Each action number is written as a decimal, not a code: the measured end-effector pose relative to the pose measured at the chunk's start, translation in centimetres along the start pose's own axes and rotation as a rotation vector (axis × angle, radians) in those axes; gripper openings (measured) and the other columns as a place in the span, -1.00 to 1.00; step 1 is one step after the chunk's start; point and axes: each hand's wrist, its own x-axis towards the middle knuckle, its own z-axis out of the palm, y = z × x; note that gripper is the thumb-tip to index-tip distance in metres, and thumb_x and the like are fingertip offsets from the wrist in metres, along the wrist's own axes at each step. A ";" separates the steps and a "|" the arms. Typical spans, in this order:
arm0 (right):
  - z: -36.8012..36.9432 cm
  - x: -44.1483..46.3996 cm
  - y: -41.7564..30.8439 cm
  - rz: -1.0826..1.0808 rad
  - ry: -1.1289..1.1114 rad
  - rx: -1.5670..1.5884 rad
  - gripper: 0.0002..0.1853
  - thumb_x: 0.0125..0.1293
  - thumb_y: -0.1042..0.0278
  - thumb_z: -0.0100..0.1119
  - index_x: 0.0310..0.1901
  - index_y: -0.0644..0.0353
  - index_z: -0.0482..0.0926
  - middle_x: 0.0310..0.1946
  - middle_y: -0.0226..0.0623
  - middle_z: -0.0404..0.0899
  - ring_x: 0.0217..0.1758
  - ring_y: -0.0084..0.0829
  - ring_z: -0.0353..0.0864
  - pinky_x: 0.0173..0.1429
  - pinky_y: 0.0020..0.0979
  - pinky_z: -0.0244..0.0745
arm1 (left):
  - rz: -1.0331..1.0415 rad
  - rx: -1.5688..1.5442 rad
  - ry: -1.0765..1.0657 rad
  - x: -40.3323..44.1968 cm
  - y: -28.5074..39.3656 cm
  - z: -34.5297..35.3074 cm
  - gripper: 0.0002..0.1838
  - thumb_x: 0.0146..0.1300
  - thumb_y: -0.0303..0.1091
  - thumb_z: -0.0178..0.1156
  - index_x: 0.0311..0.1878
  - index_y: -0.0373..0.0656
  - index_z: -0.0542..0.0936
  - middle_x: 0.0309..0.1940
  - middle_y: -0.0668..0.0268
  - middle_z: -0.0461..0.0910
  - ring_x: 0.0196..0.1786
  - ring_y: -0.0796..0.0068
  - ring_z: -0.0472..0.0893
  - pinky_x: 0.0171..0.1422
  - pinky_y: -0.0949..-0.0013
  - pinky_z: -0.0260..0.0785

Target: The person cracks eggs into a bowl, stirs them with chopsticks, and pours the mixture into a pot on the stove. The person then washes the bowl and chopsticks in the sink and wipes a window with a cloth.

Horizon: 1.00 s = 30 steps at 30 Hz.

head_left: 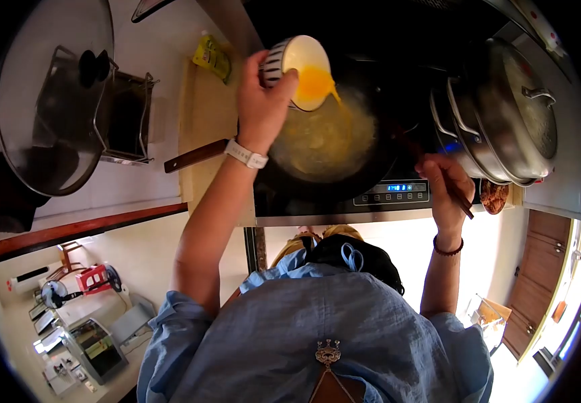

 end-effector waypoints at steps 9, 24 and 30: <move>5.0 1.2 -2.5 -0.266 -0.752 -0.080 -0.91 0.20 0.44 0.32 -0.29 0.25 0.67 -0.40 -0.21 0.66 -0.40 -0.25 0.66 -0.34 -0.32 0.54 | -0.110 0.044 0.124 -2.2 0.8 -7.6 -0.45 0.21 -0.32 0.33 0.23 -0.29 0.43 -0.11 0.25 0.59 -0.12 0.52 0.57 0.00 0.45 0.46; 8.0 4.0 -0.8 -0.096 -0.683 -0.368 -0.93 0.27 0.41 0.27 -0.29 0.20 0.66 -0.46 -0.23 0.62 -0.53 -0.33 0.60 -0.42 -0.40 0.45 | -0.141 -0.096 0.165 -4.9 0.7 -8.3 -0.48 0.24 -0.41 0.32 0.24 -0.29 0.41 -0.13 0.31 0.58 -0.15 0.60 0.54 -0.03 0.50 0.45; 8.5 3.1 -2.5 -0.065 -0.675 -0.240 -0.91 0.24 0.42 0.30 -0.27 0.24 0.66 -0.47 -0.25 0.62 -0.54 -0.39 0.58 -0.45 -0.45 0.40 | -0.054 0.043 0.092 -4.8 0.5 -7.7 -0.46 0.20 -0.41 0.33 0.24 -0.28 0.41 -0.06 0.25 0.57 -0.10 0.53 0.58 0.01 0.45 0.49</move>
